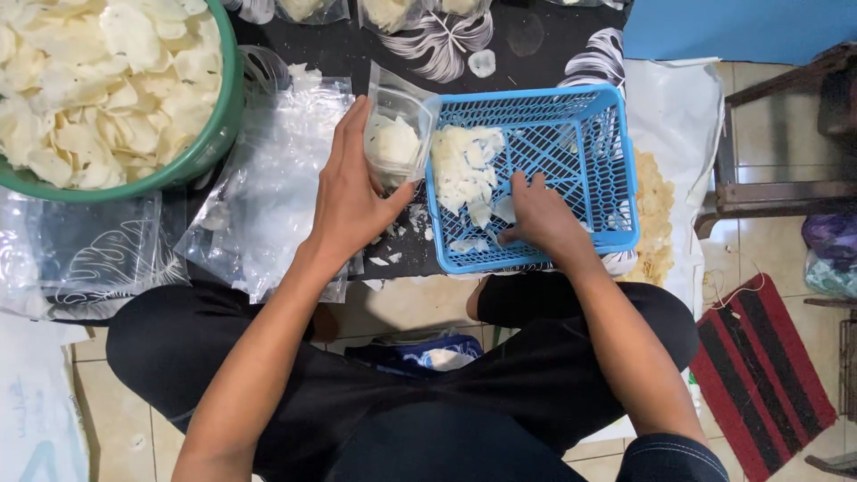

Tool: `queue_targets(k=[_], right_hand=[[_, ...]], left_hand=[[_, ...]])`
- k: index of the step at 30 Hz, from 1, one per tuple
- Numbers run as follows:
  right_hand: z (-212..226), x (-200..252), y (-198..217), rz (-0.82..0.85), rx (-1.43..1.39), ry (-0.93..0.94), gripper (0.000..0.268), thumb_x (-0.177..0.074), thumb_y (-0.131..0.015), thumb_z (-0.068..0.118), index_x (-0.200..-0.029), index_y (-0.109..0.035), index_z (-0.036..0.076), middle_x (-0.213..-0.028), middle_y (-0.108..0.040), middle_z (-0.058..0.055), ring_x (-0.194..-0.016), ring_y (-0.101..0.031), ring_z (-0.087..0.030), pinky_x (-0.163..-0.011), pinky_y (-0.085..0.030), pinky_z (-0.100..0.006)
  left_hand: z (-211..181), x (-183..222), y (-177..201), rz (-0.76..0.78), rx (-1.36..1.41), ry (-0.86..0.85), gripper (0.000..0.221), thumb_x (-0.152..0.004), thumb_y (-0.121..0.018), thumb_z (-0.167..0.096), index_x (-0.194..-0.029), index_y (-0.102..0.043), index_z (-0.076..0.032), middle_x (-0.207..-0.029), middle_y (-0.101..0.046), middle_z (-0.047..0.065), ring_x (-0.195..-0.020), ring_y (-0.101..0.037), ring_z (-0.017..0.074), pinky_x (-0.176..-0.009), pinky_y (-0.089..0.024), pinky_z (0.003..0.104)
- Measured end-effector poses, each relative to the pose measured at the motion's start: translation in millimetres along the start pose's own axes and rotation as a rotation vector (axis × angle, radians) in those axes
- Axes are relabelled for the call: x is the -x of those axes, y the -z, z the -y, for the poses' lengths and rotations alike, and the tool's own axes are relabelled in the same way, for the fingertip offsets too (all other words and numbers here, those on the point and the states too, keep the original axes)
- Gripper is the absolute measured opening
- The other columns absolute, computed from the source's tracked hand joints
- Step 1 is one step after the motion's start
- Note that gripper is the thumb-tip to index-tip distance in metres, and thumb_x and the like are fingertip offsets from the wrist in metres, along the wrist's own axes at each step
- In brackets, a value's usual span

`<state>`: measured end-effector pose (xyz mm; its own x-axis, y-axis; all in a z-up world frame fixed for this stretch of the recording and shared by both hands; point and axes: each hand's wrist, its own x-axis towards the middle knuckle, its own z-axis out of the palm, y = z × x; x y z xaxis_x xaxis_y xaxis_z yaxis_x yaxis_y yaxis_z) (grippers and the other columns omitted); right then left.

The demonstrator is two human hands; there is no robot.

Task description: Packaging chips into small plastic bags by hand

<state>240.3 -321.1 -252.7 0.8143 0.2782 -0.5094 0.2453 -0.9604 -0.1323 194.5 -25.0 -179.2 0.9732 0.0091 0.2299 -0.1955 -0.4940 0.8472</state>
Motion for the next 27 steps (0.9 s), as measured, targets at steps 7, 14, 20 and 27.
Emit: queue_targets(k=[7,14,20,27], right_hand=[[12,-22,-14,-0.245,-0.206,0.191,0.043,-0.082,-0.087,0.013,-0.114,-0.058,0.006,-0.111,-0.057,-0.017,-0.102,-0.070,-0.047,-0.092,-0.056,-0.061],[35,-59,-3,-0.485,-0.403,0.252,0.011,-0.092,-0.079,0.018,-0.099,-0.070,0.015,-0.088,-0.056,-0.005,-0.082,-0.069,-0.028,-0.077,-0.054,-0.045],[42,-70,0,-0.402,-0.524,0.188,0.048,-0.092,-0.076,0.015,-0.136,-0.061,0.005,-0.096,-0.070,-0.013,-0.086,-0.075,-0.034,-0.084,-0.055,-0.055],[52,-65,0,-0.411,-0.315,0.161,0.027,-0.088,-0.080,0.019,-0.109,-0.075,0.003,-0.104,-0.059,-0.016,-0.093,-0.070,-0.048,-0.081,-0.058,-0.058]], left_hand=[[3,3,1,0.001,0.018,0.009,0.085,-0.081,-0.080,-0.005,-0.153,-0.034,-0.004,-0.153,-0.037,0.026,-0.085,-0.071,0.0500,-0.076,-0.062,0.056],[3,6,-2,-0.032,-0.019,0.034,0.084,-0.079,-0.080,-0.007,-0.151,-0.036,-0.004,-0.147,-0.041,0.024,-0.065,-0.071,0.0373,-0.064,-0.063,0.048],[-3,7,-3,-0.038,0.012,0.075,0.085,-0.081,-0.075,-0.003,-0.153,-0.030,0.001,-0.136,-0.049,0.033,-0.067,-0.073,0.0368,-0.064,-0.061,0.050],[3,13,-12,-0.074,0.044,0.032,0.077,-0.083,-0.073,-0.003,-0.151,-0.035,-0.003,-0.136,-0.055,0.032,-0.075,-0.074,0.0390,-0.068,-0.061,0.050]])
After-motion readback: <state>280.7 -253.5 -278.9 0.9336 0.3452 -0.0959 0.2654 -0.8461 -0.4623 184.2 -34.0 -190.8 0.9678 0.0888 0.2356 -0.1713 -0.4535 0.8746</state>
